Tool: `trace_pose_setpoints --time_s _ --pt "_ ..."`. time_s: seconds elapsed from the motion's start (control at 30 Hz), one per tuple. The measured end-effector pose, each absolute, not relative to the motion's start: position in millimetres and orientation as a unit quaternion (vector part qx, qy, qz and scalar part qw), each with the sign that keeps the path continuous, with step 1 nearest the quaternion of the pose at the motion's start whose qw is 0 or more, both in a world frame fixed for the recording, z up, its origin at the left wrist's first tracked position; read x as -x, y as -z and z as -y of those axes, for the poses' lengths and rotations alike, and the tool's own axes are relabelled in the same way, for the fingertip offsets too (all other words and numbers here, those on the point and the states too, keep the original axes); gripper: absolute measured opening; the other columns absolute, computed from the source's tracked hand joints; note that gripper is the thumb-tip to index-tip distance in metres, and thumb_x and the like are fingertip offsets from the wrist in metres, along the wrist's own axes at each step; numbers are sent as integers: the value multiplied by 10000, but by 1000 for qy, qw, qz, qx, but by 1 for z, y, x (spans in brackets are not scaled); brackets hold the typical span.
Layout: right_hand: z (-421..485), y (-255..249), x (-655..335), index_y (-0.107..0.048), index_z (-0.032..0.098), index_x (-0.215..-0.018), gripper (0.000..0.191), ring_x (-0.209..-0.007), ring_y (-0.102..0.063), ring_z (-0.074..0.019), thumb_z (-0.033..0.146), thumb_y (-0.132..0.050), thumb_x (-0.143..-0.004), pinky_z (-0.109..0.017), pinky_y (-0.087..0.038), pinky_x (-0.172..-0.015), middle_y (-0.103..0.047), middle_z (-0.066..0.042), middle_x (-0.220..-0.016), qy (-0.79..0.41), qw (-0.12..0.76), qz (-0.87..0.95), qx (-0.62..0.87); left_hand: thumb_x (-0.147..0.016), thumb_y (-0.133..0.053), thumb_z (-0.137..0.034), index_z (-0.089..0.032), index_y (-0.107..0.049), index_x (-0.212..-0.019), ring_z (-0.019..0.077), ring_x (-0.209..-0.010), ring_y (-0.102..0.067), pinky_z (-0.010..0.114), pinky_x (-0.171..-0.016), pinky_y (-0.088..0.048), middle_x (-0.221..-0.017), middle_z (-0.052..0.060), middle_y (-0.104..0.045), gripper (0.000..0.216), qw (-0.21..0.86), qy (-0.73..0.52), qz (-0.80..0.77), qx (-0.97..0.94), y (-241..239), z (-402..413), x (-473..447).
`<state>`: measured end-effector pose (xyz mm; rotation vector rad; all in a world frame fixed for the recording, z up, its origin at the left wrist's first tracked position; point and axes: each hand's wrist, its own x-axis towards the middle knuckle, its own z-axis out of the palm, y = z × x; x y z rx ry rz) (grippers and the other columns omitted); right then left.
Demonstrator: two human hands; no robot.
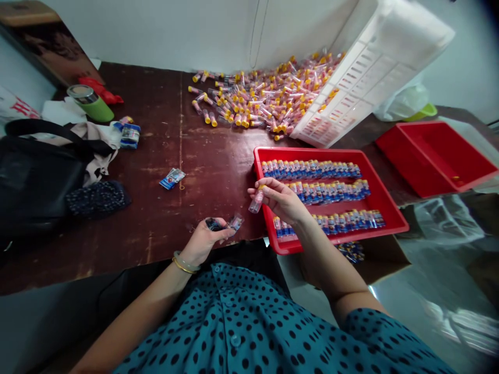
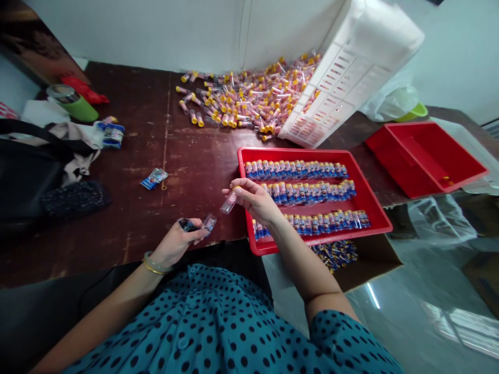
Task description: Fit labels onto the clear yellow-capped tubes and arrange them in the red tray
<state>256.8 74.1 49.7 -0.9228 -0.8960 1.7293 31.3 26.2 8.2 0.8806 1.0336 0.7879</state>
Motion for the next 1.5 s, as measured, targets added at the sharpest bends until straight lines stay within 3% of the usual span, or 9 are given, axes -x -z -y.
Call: trace_pose_setpoints --time_s 0.23,0.37,0.53,0.7,1.0,1.23,1.3,1.4,1.5 --pt "-67 -56 -240 -609 206 -948 255 -959 -688 -177 325 -763 -784 -286 -548 -823 -633 -6 -946 -680 475 421 367 -676 -804 -257 -147 -611 -562 83 -497 -428 229 -512 -323 -516 -50 -513 249 721 -340 -443 -411 -14 -26 -34" --pt "-62 -53 -233 -576 215 -955 329 -896 -684 -158 325 -797 -738 -292 -550 -828 -608 0 -966 -625 493 458 396 -674 -812 -276 -150 -628 -593 92 -530 -475 227 -546 -386 -552 -47 -542 238 737 -341 -428 -397 -13 -24 -38" --pt "-46 -31 -223 -536 227 -910 345 -883 -674 -152 328 -802 -715 -291 -558 -811 -564 -11 -1068 -568 548 441 427 -688 -814 -336 -166 -702 -880 129 -670 -592 267 -686 -497 -765 -14 -675 280 710 -379 -476 -355 -9 -19 -52" --pt "-23 -15 -223 -602 197 -871 212 -877 -645 -151 325 -746 -784 -305 -537 -841 -609 -36 -1050 -548 523 471 453 -742 -777 -362 -165 -696 -993 155 -693 -640 296 -667 -533 -832 16 -694 329 775 -362 -426 -295 -10 -15 -61" --pt "-5 -16 -231 -673 208 -888 184 -926 -650 -193 333 -751 -777 -313 -575 -735 -647 -64 -1144 -558 498 456 483 -739 -787 -328 -156 -727 -899 134 -660 -621 260 -627 -517 -796 11 -691 243 775 -361 -419 -305 -20 -15 -68" --pt "-14 -27 -241 -642 209 -888 152 -942 -632 -170 320 -715 -814 -320 -522 -877 -656 -41 -1046 -560 516 461 455 -733 -786 -390 -166 -680 -1064 160 -721 -651 302 -704 -548 -856 34 -713 413 767 -353 -445 -299 -26 -17 -71" --pt "-30 -32 -267 -613 207 -926 166 -893 -627 -149 316 -694 -830 -295 -511 -849 -654 -30 -981 -521 542 469 463 -757 -759 -412 -170 -659 -1106 173 -749 -657 303 -689 -550 -888 47 -708 437 768 -350 -448 -296 -28 -18 -70" --pt "-62 -37 -327 -547 210 -1024 254 -823 -617 -138 332 -666 -835 -270 -498 -759 -645 -16 -925 -412 559 482 535 -789 -719 -420 -161 -669 -958 166 -697 -636 260 -568 -515 -812 38 -673 313 777 -334 -443 -297 -24 -20 -64" --pt "-88 -33 -377 -535 188 -1010 281 -743 -590 -139 359 -650 -820 -263 -472 -691 -631 -9 -850 -320 482 510 637 -790 -709 -426 -156 -662 -858 153 -618 -600 224 -467 -446 -694 16 -621 282 783 -306 -447 -305 -14 -20 -59"
